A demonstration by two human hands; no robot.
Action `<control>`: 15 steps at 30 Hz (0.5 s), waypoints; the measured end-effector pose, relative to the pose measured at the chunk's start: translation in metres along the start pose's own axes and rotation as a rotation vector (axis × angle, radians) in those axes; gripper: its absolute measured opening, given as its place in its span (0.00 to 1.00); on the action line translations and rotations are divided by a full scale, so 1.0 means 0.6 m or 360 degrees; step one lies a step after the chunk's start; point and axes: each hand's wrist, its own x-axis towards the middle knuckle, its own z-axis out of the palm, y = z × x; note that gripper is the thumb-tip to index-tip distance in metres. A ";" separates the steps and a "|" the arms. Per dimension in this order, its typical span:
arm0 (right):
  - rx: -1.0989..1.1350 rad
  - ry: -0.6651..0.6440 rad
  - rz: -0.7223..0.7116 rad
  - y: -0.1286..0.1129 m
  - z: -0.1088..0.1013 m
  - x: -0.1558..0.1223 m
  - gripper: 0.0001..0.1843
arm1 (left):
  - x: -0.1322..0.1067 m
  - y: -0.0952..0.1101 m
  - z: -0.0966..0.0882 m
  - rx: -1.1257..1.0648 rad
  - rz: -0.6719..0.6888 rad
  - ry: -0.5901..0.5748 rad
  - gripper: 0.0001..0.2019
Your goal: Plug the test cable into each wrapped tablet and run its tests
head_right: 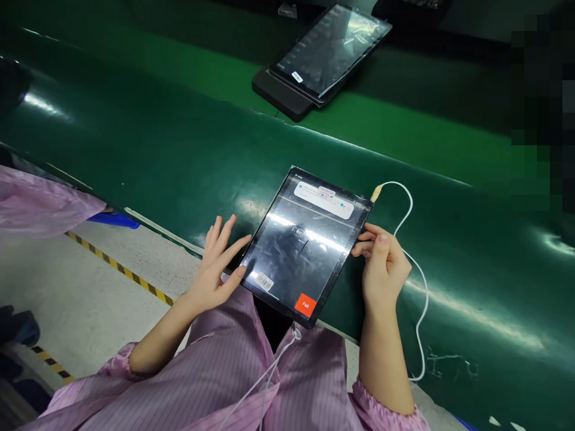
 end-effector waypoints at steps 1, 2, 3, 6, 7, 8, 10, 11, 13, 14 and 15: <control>-0.0005 -0.0002 -0.0005 0.000 0.000 0.000 0.30 | 0.000 0.000 0.000 -0.0033 -0.0033 -0.0023 0.26; -0.0008 -0.0005 -0.0008 0.001 0.000 0.000 0.30 | -0.001 0.000 0.000 -0.0070 -0.0064 -0.0044 0.27; -0.0008 -0.0006 -0.0009 0.000 0.001 0.000 0.29 | 0.000 0.000 0.000 -0.0102 -0.0085 -0.0063 0.28; 0.0004 -0.0006 -0.0010 -0.001 0.001 -0.001 0.30 | 0.001 0.001 0.000 -0.0117 -0.0087 -0.0079 0.26; 0.0011 -0.0005 -0.0010 -0.002 0.001 -0.001 0.30 | 0.001 0.001 0.001 -0.0095 -0.0071 -0.0068 0.25; 0.0016 -0.0004 -0.0010 -0.002 0.002 -0.001 0.30 | 0.002 0.002 0.002 -0.0066 -0.0050 -0.0053 0.24; 0.0027 -0.0004 -0.0018 -0.001 0.002 0.000 0.30 | 0.003 0.004 0.005 -0.0008 -0.0014 -0.0034 0.23; 0.0033 -0.0002 -0.0028 0.000 0.002 0.001 0.29 | 0.003 0.004 0.006 0.0018 0.0001 -0.0032 0.24; 0.0042 0.0003 -0.0053 0.003 0.001 0.002 0.30 | 0.003 0.006 0.010 0.0064 0.0029 -0.0053 0.26; 0.0046 0.0001 -0.0059 0.005 0.000 0.002 0.29 | 0.003 0.007 0.012 0.0082 0.0047 -0.0071 0.27; 0.0050 0.0002 -0.0063 0.006 0.000 0.003 0.29 | 0.003 0.008 0.014 0.0096 0.0070 -0.0087 0.28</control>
